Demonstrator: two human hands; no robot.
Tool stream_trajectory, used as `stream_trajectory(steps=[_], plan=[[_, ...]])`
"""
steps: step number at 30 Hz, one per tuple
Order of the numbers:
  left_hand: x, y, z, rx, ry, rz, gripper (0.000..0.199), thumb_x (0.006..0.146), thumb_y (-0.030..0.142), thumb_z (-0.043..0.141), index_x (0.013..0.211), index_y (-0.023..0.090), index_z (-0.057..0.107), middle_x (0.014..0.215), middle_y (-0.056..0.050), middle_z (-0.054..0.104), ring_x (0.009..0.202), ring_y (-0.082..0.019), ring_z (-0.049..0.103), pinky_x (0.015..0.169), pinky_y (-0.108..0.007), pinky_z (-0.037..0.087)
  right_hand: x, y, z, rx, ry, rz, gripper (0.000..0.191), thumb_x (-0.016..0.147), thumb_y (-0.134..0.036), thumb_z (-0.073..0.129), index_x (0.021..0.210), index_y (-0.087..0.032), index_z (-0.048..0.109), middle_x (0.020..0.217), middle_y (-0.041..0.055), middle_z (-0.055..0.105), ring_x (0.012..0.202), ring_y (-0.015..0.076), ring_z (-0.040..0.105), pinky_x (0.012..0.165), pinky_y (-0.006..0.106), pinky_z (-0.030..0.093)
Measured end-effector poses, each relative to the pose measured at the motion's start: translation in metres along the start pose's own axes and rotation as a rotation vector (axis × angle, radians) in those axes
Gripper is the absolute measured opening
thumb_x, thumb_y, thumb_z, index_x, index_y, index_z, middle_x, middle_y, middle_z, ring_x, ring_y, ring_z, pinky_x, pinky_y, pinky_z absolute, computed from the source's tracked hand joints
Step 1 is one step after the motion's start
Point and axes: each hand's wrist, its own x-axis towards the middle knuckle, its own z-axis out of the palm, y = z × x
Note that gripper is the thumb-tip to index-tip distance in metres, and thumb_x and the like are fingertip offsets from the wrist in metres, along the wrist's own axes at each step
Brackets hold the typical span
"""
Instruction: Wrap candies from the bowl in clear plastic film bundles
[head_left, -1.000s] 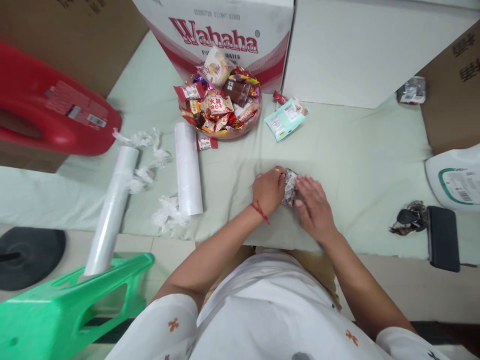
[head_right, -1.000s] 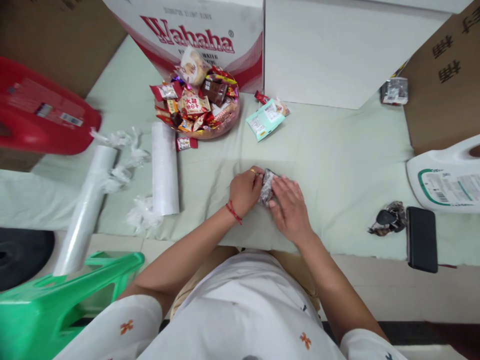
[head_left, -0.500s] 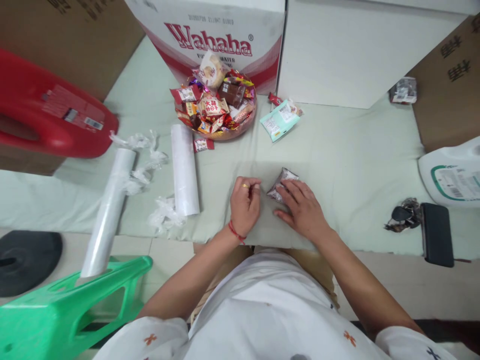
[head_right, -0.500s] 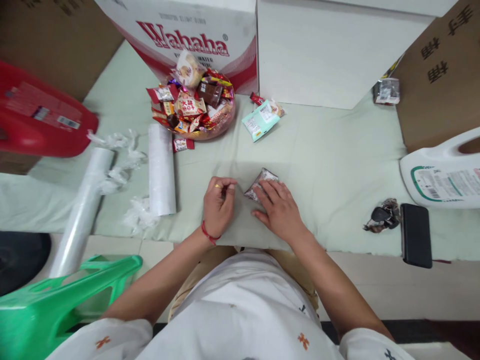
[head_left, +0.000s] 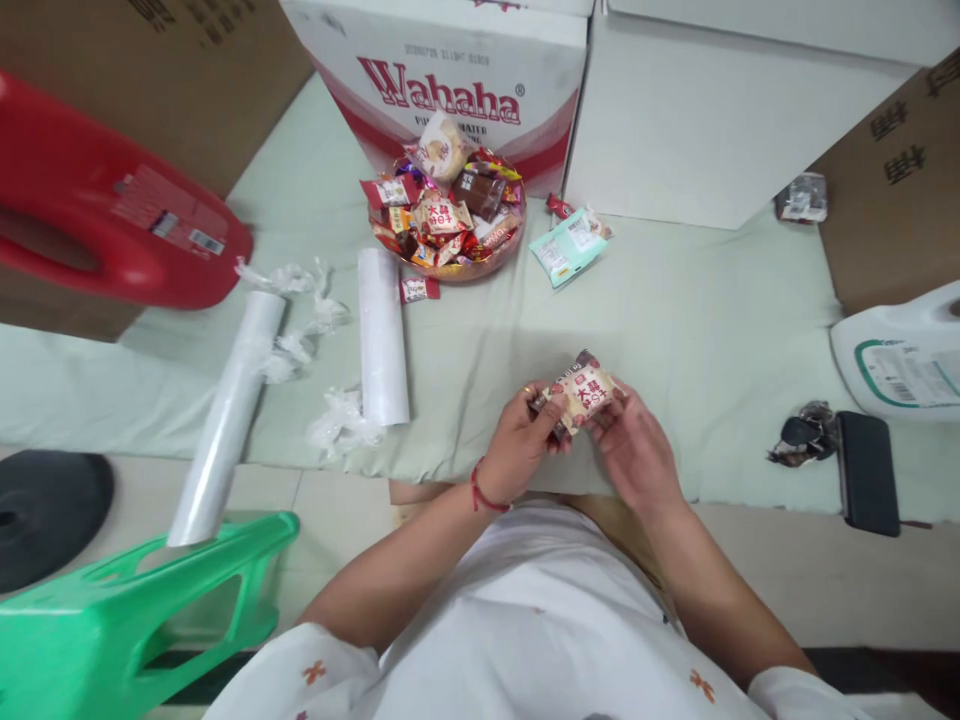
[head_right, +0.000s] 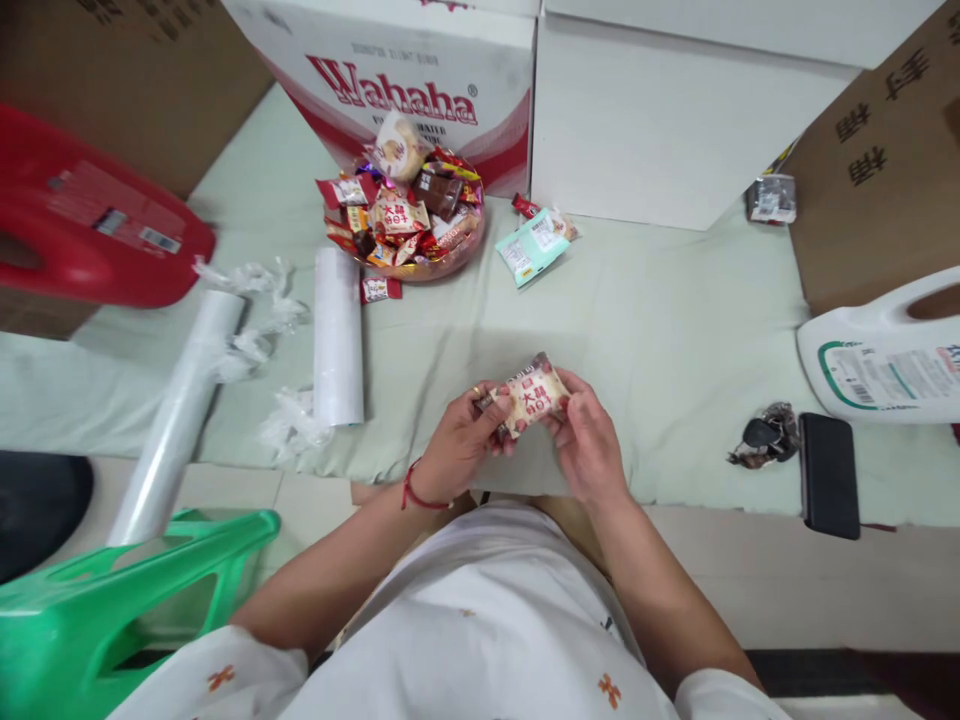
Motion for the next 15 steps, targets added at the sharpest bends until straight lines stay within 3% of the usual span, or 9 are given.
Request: stream_trajectory(steps=[2,4,7,9,12,13,15], plan=[[-0.006,-0.004,0.009,0.009,0.023,-0.002,0.053,0.088,0.07,0.066,0.097,0.021,0.048,0.065,0.005,0.06,0.05,-0.01,0.056,0.047,-0.021,0.041,-0.01,0.01,0.007,0.029,0.002,0.063,0.051,0.084,-0.063,0.075,0.117,-0.025,0.066,0.104,0.0065,0.073,0.077,0.0185,0.065,0.064,0.032,0.057],[-0.013,-0.007,0.015,0.06,-0.08,-0.081,0.053,0.089,0.073,0.062,0.099,0.022,0.05,0.068,0.004,0.061,0.052,-0.013,0.06,0.045,-0.023,0.042,-0.021,0.015,0.005,-0.044,0.022,0.122,0.043,0.085,-0.059,0.075,0.107,-0.024,0.064,0.088,0.0041,0.071,0.06,0.016,0.058,0.051,0.03,0.05],[-0.021,-0.013,0.009,0.123,-0.168,-0.177,0.05,0.092,0.072,0.056,0.103,0.023,0.053,0.087,-0.001,0.067,0.06,-0.015,0.067,0.046,-0.025,0.047,-0.034,-0.001,-0.018,-0.333,0.095,0.08,0.039,0.086,-0.055,0.072,0.102,-0.021,0.064,0.088,0.0058,0.073,0.068,0.0186,0.065,0.059,0.031,0.054],[-0.022,-0.018,-0.004,0.21,-0.077,-0.109,0.043,0.091,0.063,0.061,0.102,0.022,0.054,0.09,-0.002,0.066,0.065,-0.015,0.068,0.049,-0.024,0.049,-0.039,-0.027,-0.045,-0.663,0.022,0.094,0.037,0.085,-0.053,0.072,0.101,-0.021,0.066,0.09,0.0064,0.076,0.074,0.0208,0.068,0.063,0.031,0.055],[-0.021,-0.023,-0.027,0.312,0.056,-0.019,0.032,0.09,0.05,0.064,0.1,0.021,0.054,0.074,0.002,0.062,0.06,-0.013,0.062,0.052,-0.023,0.048,-0.036,-0.077,-0.09,-1.187,-0.25,0.302,0.027,0.084,-0.05,0.071,0.081,-0.024,0.069,0.066,0.0013,0.07,0.056,0.0193,0.061,0.053,0.03,0.046],[-0.021,-0.025,-0.034,0.31,0.064,-0.014,0.029,0.091,0.047,0.063,0.099,0.021,0.053,0.07,0.003,0.061,0.058,-0.013,0.061,0.053,-0.024,0.048,-0.032,-0.094,-0.104,-1.287,-0.209,0.355,0.025,0.083,-0.049,0.071,0.08,-0.024,0.07,0.063,0.0021,0.07,0.055,0.0204,0.062,0.053,0.032,0.045],[-0.022,-0.027,-0.041,0.287,0.052,-0.015,0.025,0.093,0.044,0.06,0.099,0.02,0.053,0.067,0.004,0.061,0.055,-0.012,0.059,0.054,-0.025,0.05,-0.018,-0.129,-0.131,-1.442,0.079,0.413,0.025,0.081,-0.048,0.075,0.076,-0.024,0.071,0.061,0.0065,0.07,0.052,0.0213,0.06,0.052,0.035,0.043]])
